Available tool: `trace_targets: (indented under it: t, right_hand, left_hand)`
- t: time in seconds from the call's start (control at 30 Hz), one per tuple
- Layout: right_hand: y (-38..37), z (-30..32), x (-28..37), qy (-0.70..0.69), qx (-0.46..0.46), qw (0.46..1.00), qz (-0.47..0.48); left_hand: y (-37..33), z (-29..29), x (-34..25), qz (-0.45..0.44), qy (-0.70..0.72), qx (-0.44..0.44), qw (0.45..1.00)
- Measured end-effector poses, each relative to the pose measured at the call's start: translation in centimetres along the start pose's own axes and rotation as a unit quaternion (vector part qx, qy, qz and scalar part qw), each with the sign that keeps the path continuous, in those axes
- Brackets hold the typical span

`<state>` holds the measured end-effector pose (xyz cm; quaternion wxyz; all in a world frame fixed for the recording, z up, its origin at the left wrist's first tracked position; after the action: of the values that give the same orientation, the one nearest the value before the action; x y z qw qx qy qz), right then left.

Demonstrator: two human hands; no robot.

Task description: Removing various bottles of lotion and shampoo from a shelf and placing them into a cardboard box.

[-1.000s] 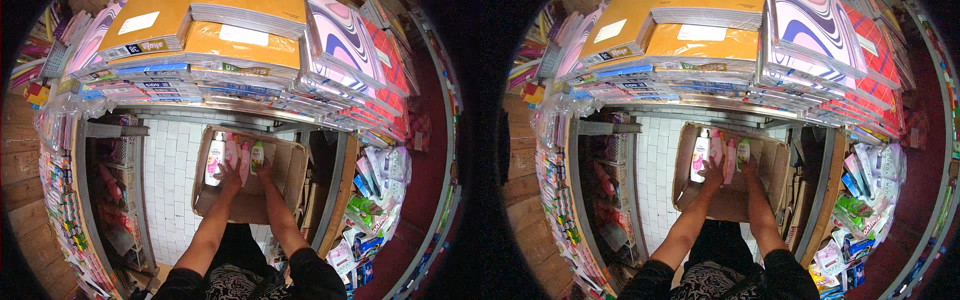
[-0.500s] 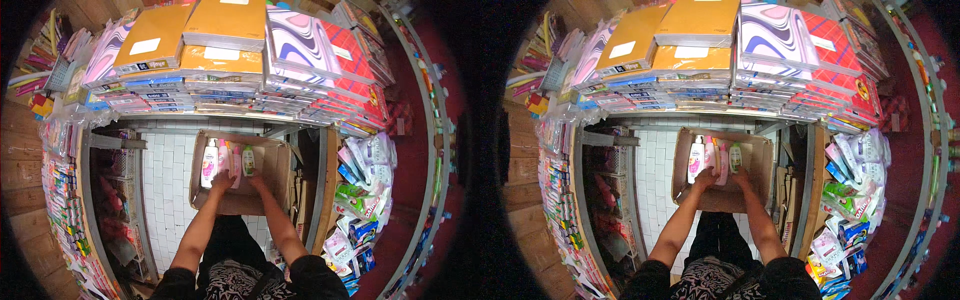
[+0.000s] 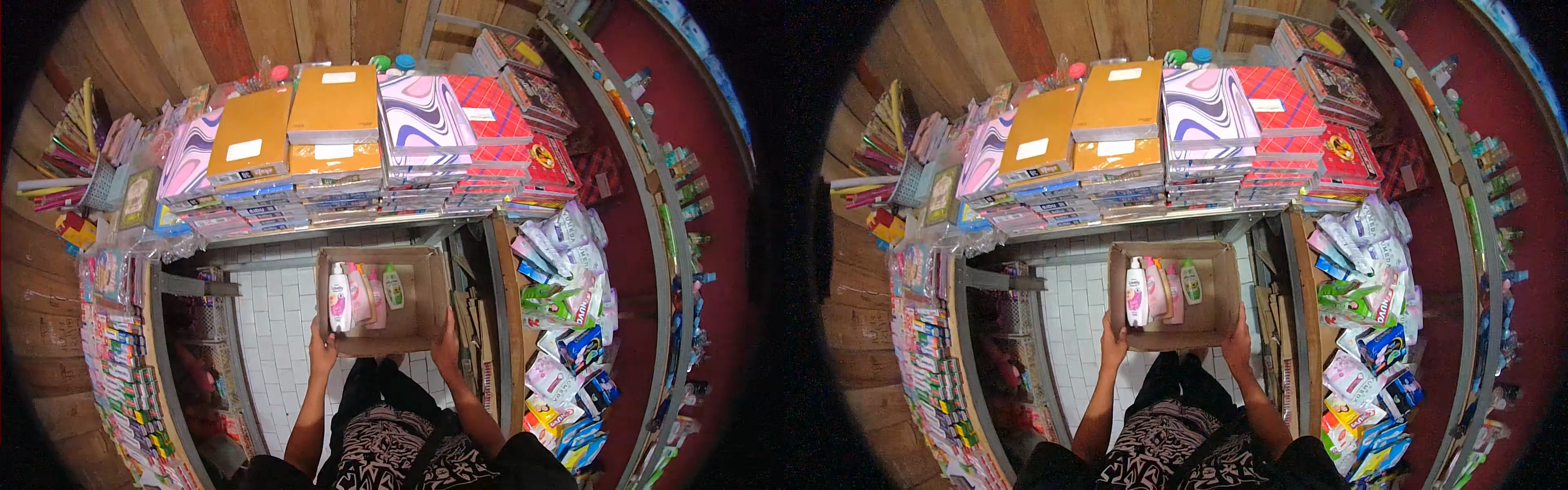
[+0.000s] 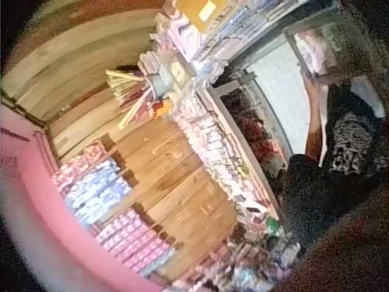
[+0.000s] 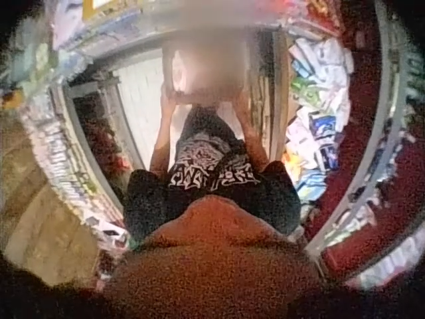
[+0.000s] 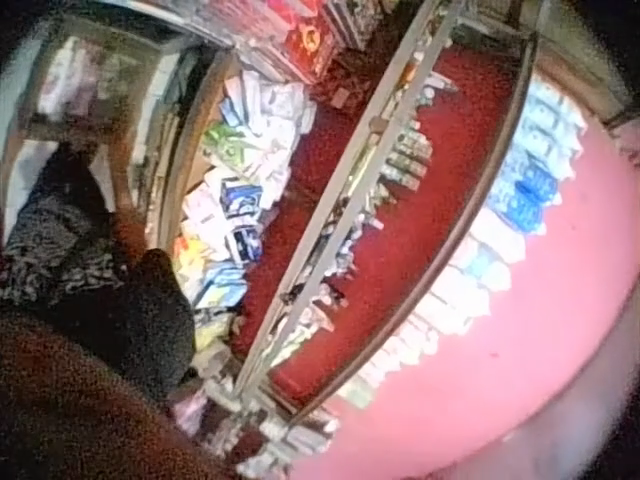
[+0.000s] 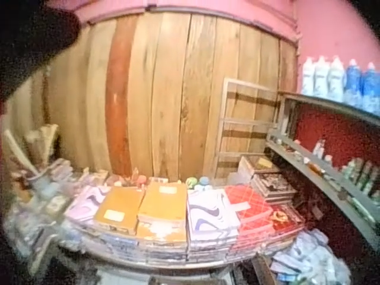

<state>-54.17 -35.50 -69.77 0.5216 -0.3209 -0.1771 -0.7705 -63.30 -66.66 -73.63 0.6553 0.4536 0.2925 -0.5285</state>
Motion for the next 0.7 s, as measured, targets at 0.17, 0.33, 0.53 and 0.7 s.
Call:
trace_targets:
  t: [0.17, 0.33, 0.53, 0.7]
  right_hand:
    - [0.8, -0.5, -0.4, -0.047, 0.025, 0.995, -0.082]
    - [0.4, -0.3, 0.9, 0.017, -0.042, 0.999, -0.008]
    - [0.2, 0.0, -0.7, 0.034, -0.019, 0.999, -0.021]
    - [0.6, -0.4, -0.6, 0.028, -0.021, 0.999, -0.021]
  left_hand:
    - [-0.3, -0.2, 1.2, 0.033, -0.055, 0.054, 0.996]
    - [-0.5, 0.1, 2.0, 0.031, -0.048, 0.071, 0.996]
    - [0.0, -0.9, 0.6, 0.043, -0.006, 0.090, 0.995]
    - [0.5, -0.4, 0.6, -0.031, -0.021, 0.063, 0.997]
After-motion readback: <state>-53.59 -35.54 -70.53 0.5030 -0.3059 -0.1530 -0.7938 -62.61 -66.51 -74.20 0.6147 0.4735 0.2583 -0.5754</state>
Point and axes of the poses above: each hand's wrist, its own y-axis away from the middle knuckle, its own z-axis out of the back of the hand, x = y × z, the point moved 6 cm from there along -y, towards the middle knuckle, and after that the axes turned 11 degrees about z, right-handed, at the moved point
